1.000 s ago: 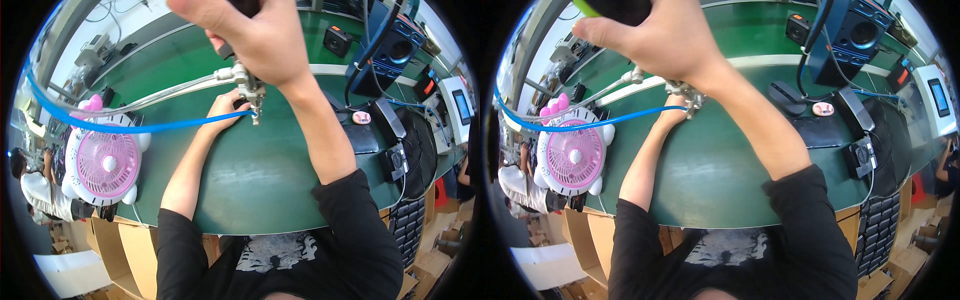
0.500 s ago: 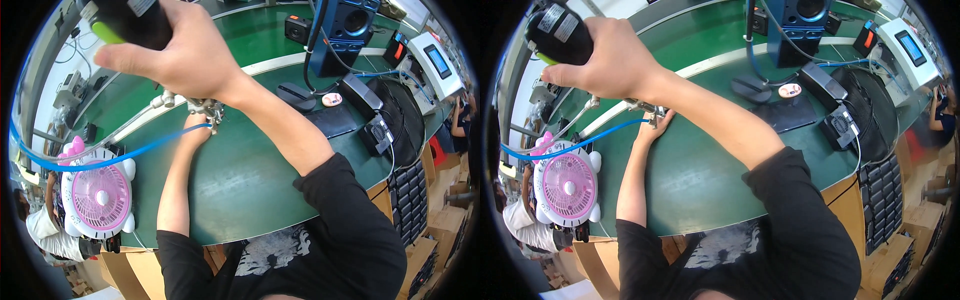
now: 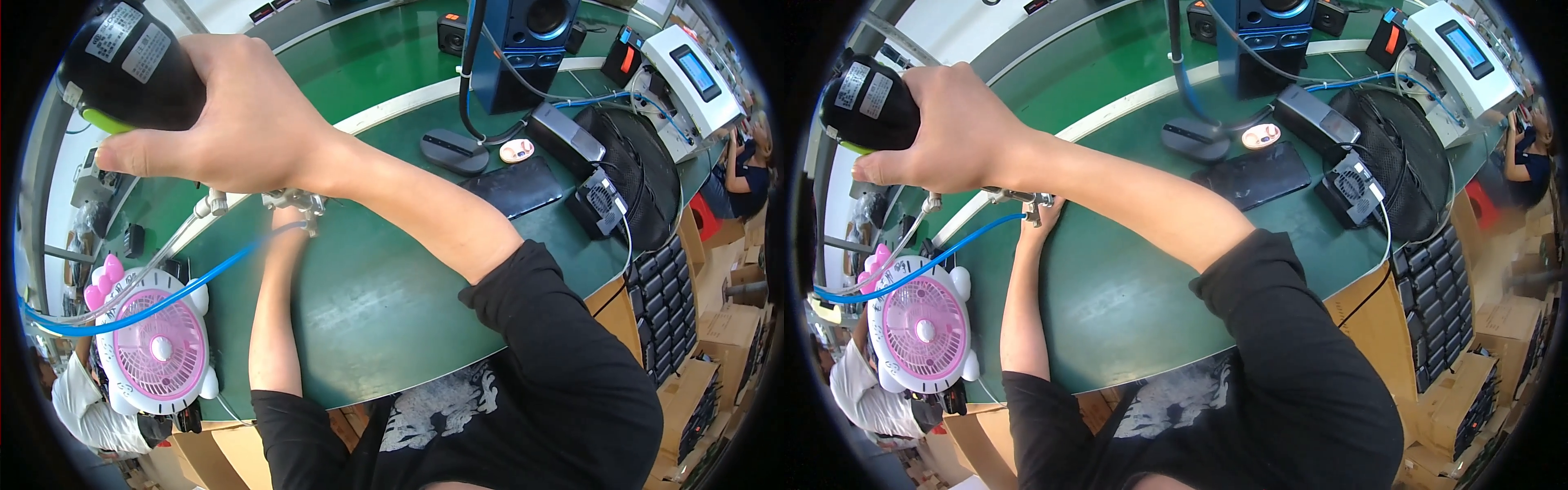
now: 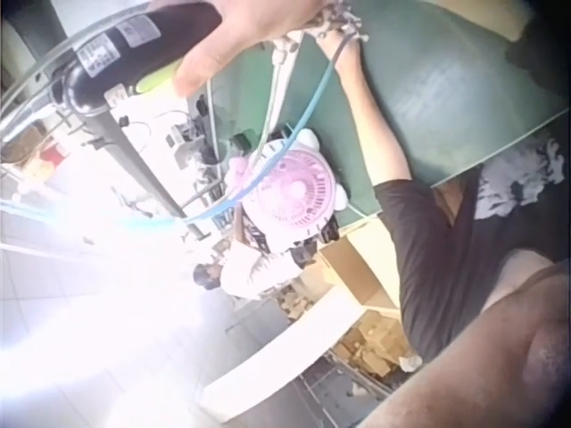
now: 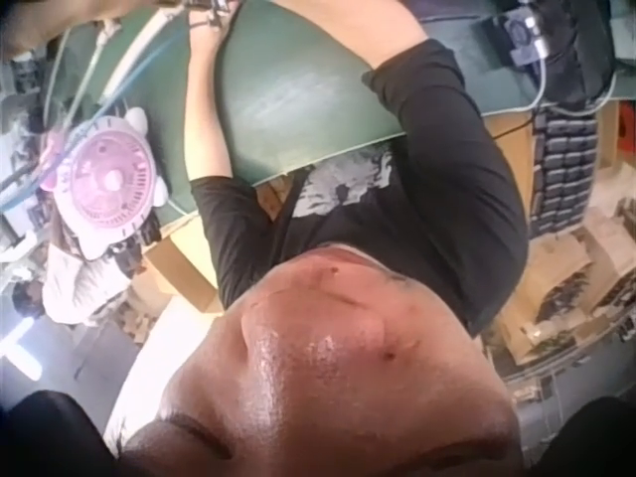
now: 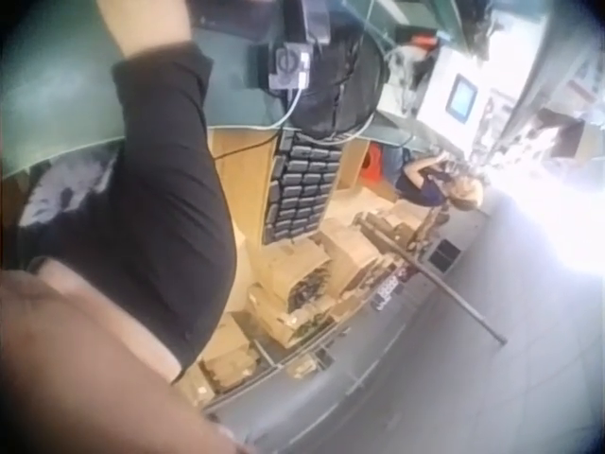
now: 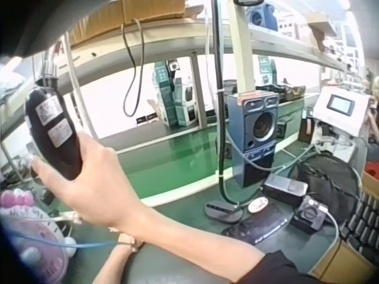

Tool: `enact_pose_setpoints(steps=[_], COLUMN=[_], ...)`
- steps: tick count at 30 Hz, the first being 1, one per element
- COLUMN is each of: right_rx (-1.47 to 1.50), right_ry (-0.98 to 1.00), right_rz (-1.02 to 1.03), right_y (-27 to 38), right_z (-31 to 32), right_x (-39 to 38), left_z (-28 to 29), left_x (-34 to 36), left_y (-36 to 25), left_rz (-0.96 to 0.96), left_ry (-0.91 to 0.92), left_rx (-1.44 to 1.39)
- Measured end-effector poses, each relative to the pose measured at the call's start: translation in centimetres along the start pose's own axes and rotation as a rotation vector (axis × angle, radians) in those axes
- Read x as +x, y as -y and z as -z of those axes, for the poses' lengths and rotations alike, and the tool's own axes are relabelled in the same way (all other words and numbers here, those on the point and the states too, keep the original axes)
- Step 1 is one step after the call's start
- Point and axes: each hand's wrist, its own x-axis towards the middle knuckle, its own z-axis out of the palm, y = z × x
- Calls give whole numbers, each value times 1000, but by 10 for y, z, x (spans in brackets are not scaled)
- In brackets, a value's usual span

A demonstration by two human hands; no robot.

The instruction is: Repairing or assembling electronic device components using an electric screwdriver.

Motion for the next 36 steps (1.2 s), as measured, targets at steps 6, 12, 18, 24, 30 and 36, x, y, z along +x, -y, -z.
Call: enact_pose_setpoints(steps=[6, 12, 18, 24, 30, 36], right_rx=[28, -61, 18, 126, 199, 199], right_ry=[-20, 16, 6, -60, 100, 95], right_rz=[62, 9, -2, 132, -176, -124], right_y=[-6, 0, -1, -4, 17, 16], right_z=[-8, 12, 4, -8, 6, 6], right_x=[2, 5, 5, 6, 2, 1], left_z=[8, -4, 11, 30, 46, 45], left_x=[-1, 12, -2, -3, -3, 4], left_y=[-2, -19, -9, -40, -58, -30], left_rz=[22, 5, 70, 33, -18, 63], left_ry=[3, 35, -3, -5, -12, -403], left_rx=[-64, -146, -191, -242, -415, -542])
